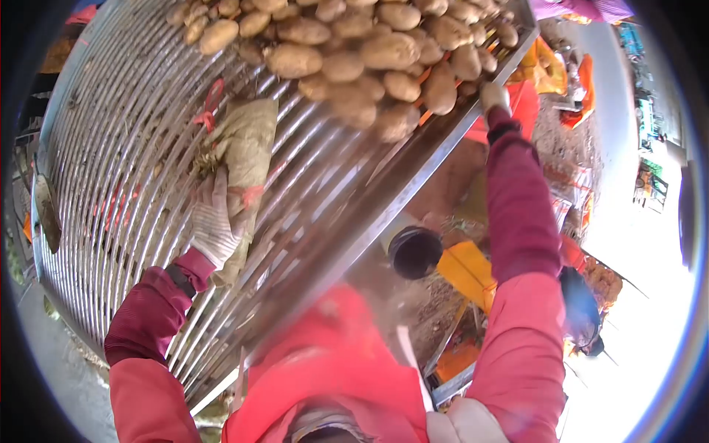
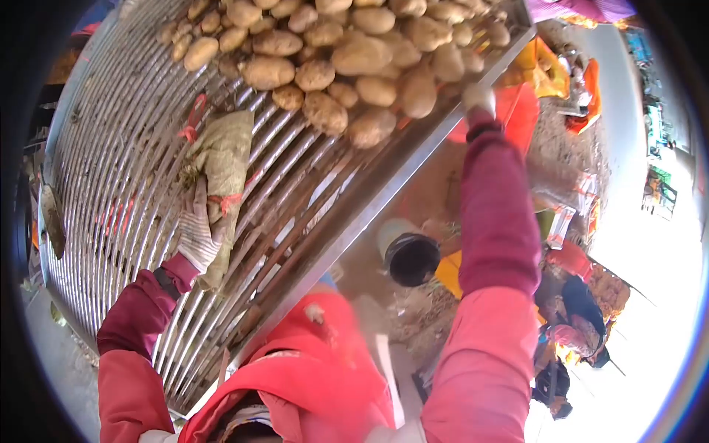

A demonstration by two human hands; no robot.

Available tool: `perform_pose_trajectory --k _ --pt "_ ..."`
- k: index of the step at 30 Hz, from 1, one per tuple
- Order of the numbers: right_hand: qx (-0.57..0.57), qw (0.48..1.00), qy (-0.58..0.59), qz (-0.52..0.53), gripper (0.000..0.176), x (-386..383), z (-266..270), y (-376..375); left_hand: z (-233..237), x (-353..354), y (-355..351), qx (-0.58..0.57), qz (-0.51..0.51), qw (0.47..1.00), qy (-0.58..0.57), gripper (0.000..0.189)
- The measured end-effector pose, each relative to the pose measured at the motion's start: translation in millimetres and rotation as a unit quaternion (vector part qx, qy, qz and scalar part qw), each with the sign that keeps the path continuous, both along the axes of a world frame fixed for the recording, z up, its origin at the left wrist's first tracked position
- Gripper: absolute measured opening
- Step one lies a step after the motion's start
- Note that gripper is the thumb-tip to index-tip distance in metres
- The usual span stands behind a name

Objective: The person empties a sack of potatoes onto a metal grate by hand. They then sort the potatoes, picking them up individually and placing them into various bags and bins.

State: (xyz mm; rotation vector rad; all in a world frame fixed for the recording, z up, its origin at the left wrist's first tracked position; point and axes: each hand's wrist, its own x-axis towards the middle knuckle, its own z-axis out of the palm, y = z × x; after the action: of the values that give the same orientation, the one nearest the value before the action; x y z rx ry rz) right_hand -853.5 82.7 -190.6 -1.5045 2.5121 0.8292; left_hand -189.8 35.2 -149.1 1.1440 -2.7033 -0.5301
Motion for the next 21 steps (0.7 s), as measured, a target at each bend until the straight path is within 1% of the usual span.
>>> perform_pose_trajectory --k 1,2,3,4,6,8,10,12,13,15,16,18,19,21 --pt "-0.121 0.983 -0.062 -0.125 0.032 11 -2 -1 2 -1 -1 0.012 0.003 1.0 0.005 0.09" --pt "-0.182 0.952 -0.1 -0.223 0.034 21 3 -11 4 -1 0 0.027 0.009 1.0 0.006 0.091" --pt "-0.254 0.907 -0.129 -0.312 0.036 30 8 -20 6 -4 -1 0.038 0.015 0.999 0.012 0.091" --pt "-0.265 0.878 -0.138 -0.373 0.04 31 16 -25 7 -6 -1 0.049 0.018 0.998 0.019 0.092" --pt "-0.322 0.848 -0.159 -0.39 0.058 20 3 -26 5 -5 0 0.041 0.019 0.999 0.012 0.094" --pt "-0.314 0.86 -0.171 -0.365 0.066 10 7 -23 5 -7 0 0.039 0.023 0.999 0.015 0.094" --pt "-0.278 0.891 -0.166 -0.317 0.077 -14 -12 -21 3 -6 -1 0.033 0.016 0.999 0.02 0.095" --pt "-0.322 0.834 -0.216 -0.393 0.07 -15 -12 -22 1 -5 1 0.036 0.029 0.999 0.026 0.095" --pt "-0.342 0.83 -0.19 -0.398 0.05 -11 -14 -23 1 -6 0 0.046 0.028 0.998 0.035 0.095" --pt "-0.291 0.883 -0.154 -0.334 0.043 -2 -4 -20 3 -6 1 0.048 0.029 0.998 0.025 0.094" --pt "-0.289 0.893 -0.149 -0.311 0.043 -6 -6 -20 4 -6 1 0.048 0.03 0.998 0.019 0.094" --pt "-0.314 0.885 -0.156 -0.307 0.043 -18 -20 -17 7 -6 1 0.044 0.031 0.998 0.015 0.094" --pt "-0.335 0.873 -0.162 -0.316 0.043 -22 -28 -14 7 -7 1 0.045 0.031 0.998 0.016 0.095" --pt "-0.38 0.829 -0.172 -0.374 0.045 -34 -32 -16 5 -4 0 0.035 0.024 0.999 0.019 0.093"
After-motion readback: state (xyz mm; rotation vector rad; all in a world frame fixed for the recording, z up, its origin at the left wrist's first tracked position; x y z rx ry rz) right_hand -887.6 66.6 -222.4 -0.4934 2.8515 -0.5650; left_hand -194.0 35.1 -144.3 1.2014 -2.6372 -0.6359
